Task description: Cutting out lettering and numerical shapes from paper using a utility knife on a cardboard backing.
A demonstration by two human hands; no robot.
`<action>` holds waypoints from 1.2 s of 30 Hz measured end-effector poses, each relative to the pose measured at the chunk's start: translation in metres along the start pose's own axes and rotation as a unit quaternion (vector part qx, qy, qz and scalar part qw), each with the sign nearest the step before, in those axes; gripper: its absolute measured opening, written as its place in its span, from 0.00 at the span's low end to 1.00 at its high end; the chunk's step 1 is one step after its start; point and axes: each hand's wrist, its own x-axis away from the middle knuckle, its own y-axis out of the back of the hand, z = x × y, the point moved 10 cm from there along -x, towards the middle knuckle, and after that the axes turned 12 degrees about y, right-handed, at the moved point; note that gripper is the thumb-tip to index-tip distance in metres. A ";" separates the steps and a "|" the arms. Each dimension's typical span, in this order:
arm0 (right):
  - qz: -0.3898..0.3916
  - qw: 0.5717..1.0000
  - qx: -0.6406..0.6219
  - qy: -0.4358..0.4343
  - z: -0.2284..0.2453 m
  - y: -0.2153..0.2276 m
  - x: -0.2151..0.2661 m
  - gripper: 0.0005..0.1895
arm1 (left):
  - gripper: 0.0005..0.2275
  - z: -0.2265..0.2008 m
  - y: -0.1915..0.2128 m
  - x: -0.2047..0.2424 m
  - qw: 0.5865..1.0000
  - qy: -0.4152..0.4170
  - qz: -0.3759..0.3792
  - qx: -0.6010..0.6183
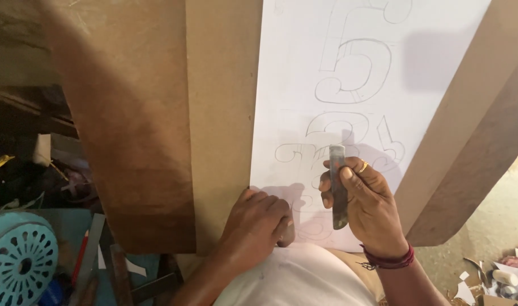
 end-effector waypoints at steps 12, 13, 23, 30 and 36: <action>0.008 0.999 0.045 0.018 0.003 0.002 -0.005 0.11 | 0.06 0.040 0.100 -0.011 0.983 0.065 -0.170 0.034; 0.006 0.999 0.045 0.019 0.002 0.003 -0.004 0.11 | 0.06 0.039 0.105 -0.012 0.983 0.063 -0.168 0.033; 0.057 0.982 0.164 0.074 0.004 0.001 -0.004 0.14 | 0.07 0.048 0.128 0.010 0.968 0.083 -0.235 0.018; 0.115 0.935 0.318 0.108 0.014 -0.030 -0.010 0.19 | 0.08 0.033 0.185 -0.019 0.974 0.022 -0.218 0.063; 0.116 0.906 0.365 0.178 0.040 -0.060 -0.025 0.19 | 0.06 0.019 0.189 -0.090 0.976 -0.070 -0.097 0.182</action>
